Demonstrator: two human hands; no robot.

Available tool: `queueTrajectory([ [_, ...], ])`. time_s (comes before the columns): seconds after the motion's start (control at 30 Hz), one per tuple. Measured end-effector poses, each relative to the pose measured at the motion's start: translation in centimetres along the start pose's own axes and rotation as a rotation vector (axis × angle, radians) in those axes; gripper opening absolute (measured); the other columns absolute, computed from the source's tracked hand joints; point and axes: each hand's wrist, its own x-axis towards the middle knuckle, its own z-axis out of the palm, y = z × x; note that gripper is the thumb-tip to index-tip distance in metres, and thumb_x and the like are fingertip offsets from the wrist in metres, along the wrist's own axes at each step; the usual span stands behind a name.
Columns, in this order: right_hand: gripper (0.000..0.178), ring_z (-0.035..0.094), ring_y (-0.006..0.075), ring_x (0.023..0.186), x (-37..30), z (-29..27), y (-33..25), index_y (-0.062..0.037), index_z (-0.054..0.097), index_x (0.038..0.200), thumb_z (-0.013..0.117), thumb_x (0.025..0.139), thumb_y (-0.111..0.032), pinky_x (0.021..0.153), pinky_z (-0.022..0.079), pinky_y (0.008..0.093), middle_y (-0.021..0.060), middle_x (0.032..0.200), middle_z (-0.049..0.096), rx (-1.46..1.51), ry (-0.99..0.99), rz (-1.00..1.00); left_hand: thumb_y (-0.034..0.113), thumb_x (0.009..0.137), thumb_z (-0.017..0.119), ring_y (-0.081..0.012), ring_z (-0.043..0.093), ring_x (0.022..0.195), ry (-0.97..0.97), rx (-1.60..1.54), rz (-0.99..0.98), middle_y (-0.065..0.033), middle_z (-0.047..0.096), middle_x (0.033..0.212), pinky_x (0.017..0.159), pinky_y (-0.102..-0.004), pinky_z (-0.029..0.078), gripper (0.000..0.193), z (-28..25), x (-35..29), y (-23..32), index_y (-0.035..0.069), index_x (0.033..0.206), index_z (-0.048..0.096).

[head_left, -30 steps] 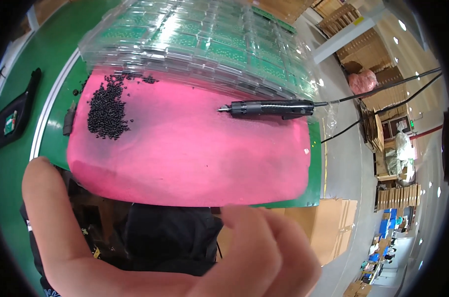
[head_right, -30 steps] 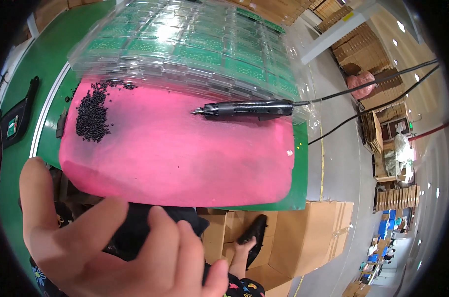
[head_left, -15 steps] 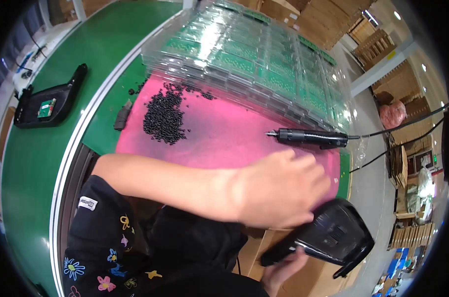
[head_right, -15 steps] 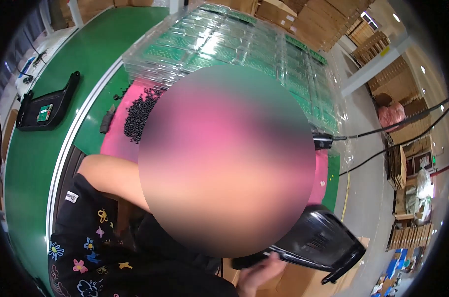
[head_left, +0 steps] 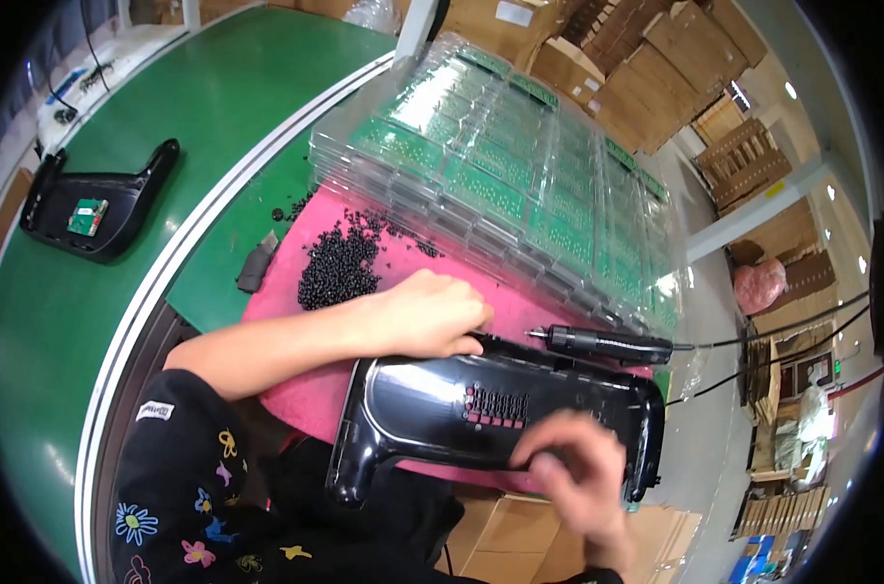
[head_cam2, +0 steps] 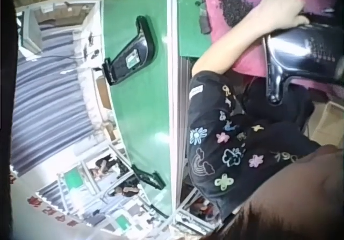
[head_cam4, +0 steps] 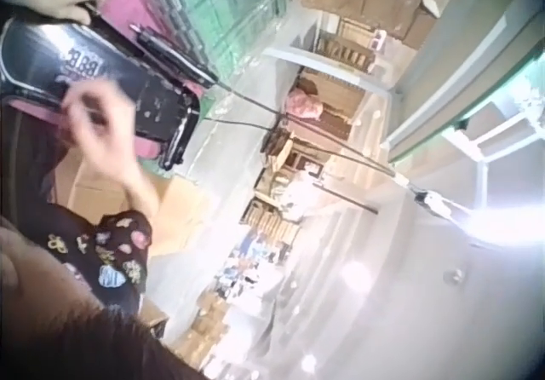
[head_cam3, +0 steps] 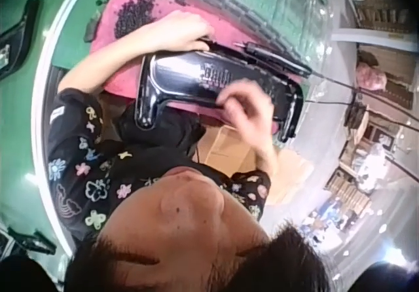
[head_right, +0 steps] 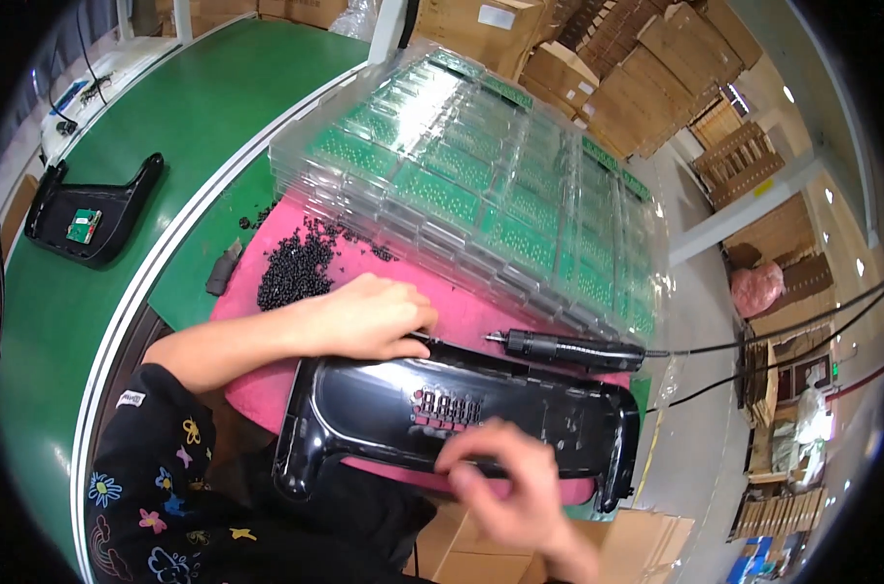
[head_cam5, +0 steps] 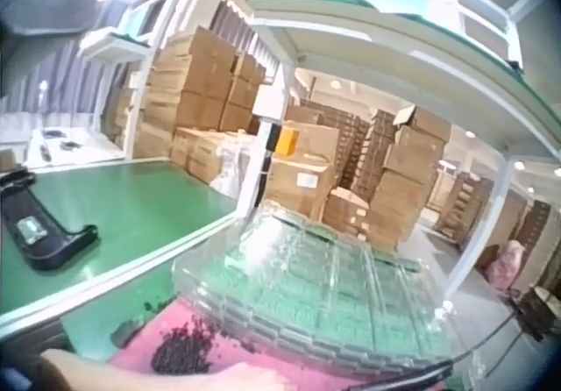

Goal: Assembling electronic circuit boards into plastic housings using an electric screwdriver and opening shipping boxes with a utility knife.

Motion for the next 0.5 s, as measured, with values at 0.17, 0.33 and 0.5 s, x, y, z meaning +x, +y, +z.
queueTrajectory([
  [0.17,0.027,0.051,0.035,0.1,16.9,-4.4,4.2,-0.0023,0.051,0.103,0.059,0.077,-0.005,0.086,0.042,0.0404,0.0169,0.104,0.053,-0.831,0.324,-0.314,0.023,0.074,0.066,-0.0269,0.062,0.079,0.145,0.13,0.033,-0.0103,0.06,0.081,0.063,-0.0388,0.051,0.025,1.2,-1.7,0.3,0.001,0.082,0.057],
  [0.33,0.035,0.048,0.0336,0.108,30.3,-9.8,13.2,-0.0054,0.051,0.113,0.056,0.083,-0.021,0.087,0.042,0.0441,0.015,0.118,0.048,-1.13,0.476,-0.129,0.01,0.068,0.058,-0.0205,0.062,0.071,0.324,0.178,0.235,-0.007,0.06,0.072,0.054,-0.0323,0.052,0.008,2.0,-0.8,-0.4,0.003,0.072,0.059],
  [0.5,0.043,0.034,0.0293,0.127,38.0,-9.0,15.7,-0.0105,0.048,0.126,0.049,0.086,-0.027,0.098,0.034,0.0506,0.0143,0.137,0.035,-1.256,0.371,0.464,0.012,0.069,0.058,-0.0187,0.06,0.079,0.242,0.19,0.204,-0.0047,0.06,0.078,0.056,-0.0302,0.049,0.01,1.9,-0.9,-0.8,0.005,0.076,0.059],
])
